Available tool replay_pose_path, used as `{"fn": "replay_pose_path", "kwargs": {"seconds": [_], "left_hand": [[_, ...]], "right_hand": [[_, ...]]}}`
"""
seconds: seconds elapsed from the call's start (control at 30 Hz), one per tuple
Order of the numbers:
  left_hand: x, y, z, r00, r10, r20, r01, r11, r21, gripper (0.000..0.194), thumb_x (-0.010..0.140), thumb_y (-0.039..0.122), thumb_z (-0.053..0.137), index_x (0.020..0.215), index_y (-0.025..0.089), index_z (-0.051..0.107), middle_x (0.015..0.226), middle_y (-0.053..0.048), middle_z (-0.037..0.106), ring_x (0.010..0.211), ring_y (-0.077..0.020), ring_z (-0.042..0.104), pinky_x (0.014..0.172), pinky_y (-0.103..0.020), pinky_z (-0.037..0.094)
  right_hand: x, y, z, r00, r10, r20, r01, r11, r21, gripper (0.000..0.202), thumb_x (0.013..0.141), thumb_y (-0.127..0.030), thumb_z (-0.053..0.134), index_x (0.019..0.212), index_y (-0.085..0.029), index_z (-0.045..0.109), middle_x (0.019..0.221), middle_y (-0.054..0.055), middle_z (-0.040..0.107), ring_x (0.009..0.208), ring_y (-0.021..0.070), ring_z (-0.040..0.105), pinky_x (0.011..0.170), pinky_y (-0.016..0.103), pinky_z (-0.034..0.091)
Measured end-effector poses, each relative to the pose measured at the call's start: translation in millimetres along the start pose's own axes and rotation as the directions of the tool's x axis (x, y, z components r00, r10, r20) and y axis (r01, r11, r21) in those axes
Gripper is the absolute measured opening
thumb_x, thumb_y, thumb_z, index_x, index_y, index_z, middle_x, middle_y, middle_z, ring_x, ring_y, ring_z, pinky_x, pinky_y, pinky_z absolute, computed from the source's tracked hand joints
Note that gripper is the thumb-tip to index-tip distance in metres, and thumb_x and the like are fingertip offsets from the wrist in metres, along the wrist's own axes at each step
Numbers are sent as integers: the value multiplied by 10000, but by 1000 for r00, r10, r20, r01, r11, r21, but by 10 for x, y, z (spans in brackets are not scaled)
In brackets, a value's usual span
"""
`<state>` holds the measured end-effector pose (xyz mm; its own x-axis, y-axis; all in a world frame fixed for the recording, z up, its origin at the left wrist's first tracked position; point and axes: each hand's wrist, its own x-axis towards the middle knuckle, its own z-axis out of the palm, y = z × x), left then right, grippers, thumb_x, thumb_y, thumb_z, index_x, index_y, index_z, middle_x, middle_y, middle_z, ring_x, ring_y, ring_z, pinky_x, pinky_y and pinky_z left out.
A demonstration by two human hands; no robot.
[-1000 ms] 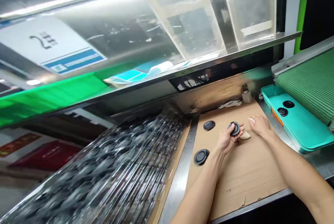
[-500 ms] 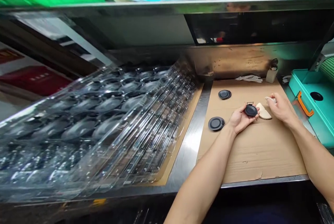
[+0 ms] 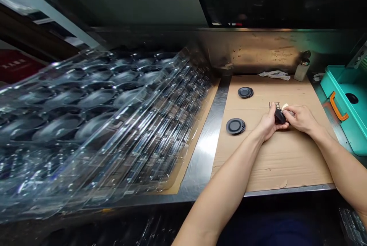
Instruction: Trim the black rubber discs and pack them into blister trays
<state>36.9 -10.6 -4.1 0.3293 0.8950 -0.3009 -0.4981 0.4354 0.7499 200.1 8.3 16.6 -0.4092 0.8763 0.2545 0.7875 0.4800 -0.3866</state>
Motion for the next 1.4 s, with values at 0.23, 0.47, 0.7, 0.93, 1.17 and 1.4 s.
{"fn": "replay_pose_path", "kwargs": {"seconds": [0.23, 0.47, 0.7, 0.93, 1.17, 1.4], "left_hand": [[3, -135, -13, 977, 215, 5, -203, 916, 347, 637, 973, 695, 471, 815, 111, 670, 618, -68, 655, 517, -140, 628, 552, -251, 554], [-53, -113, 5, 968, 251, -6, -224, 875, 428, 602, 982, 671, 466, 847, 120, 667, 654, -76, 681, 503, -146, 624, 534, -268, 546], [-36, -155, -17, 968, 249, 31, -241, 890, 388, 559, 982, 614, 525, 775, 111, 656, 630, -87, 669, 500, -147, 615, 522, -258, 505], [25, -17, -182, 994, 97, 42, -88, 978, -187, 420, 1055, 362, 327, 1103, 109, 659, 979, -166, 752, 755, -207, 720, 597, -266, 503], [16, -46, -89, 996, 81, 31, -65, 938, -341, 389, 1061, 311, 355, 1101, 122, 693, 1102, -144, 749, 1077, -247, 703, 899, -377, 577], [-26, -46, -88, 993, 114, -41, -121, 917, -380, 385, 1075, 289, 368, 1046, 119, 712, 1102, -137, 748, 1202, -228, 666, 1123, -371, 479]], "right_hand": [[-14, -47, -75, 999, -6, -40, 3, 997, -71, 307, 936, -347, 475, 776, -214, 700, 807, 44, 709, 713, 167, 575, 665, 279, 324], [-32, -93, -151, 997, 54, 61, -45, 987, -153, 315, 925, -337, 494, 813, -203, 757, 803, 69, 738, 742, 184, 613, 660, 273, 328], [-29, -23, -143, 991, 58, 119, -45, 993, -110, 278, 932, -345, 552, 779, -230, 754, 747, 33, 711, 709, 170, 596, 652, 270, 328], [3, 27, -79, 943, 38, -329, 31, 979, 202, 306, 993, -402, 550, 1024, -196, 774, 912, 70, 677, 825, 182, 614, 758, 278, 452], [-53, -184, 259, 944, 33, -328, 5, 993, 115, 235, 1019, -404, 572, 993, -203, 691, 972, 72, 688, 867, 199, 631, 776, 281, 463], [-134, -374, 349, 979, -183, -84, 176, 981, -85, 221, 1033, -222, 520, 1137, -204, 713, 1043, 82, 664, 969, 208, 584, 832, 294, 461]]}}
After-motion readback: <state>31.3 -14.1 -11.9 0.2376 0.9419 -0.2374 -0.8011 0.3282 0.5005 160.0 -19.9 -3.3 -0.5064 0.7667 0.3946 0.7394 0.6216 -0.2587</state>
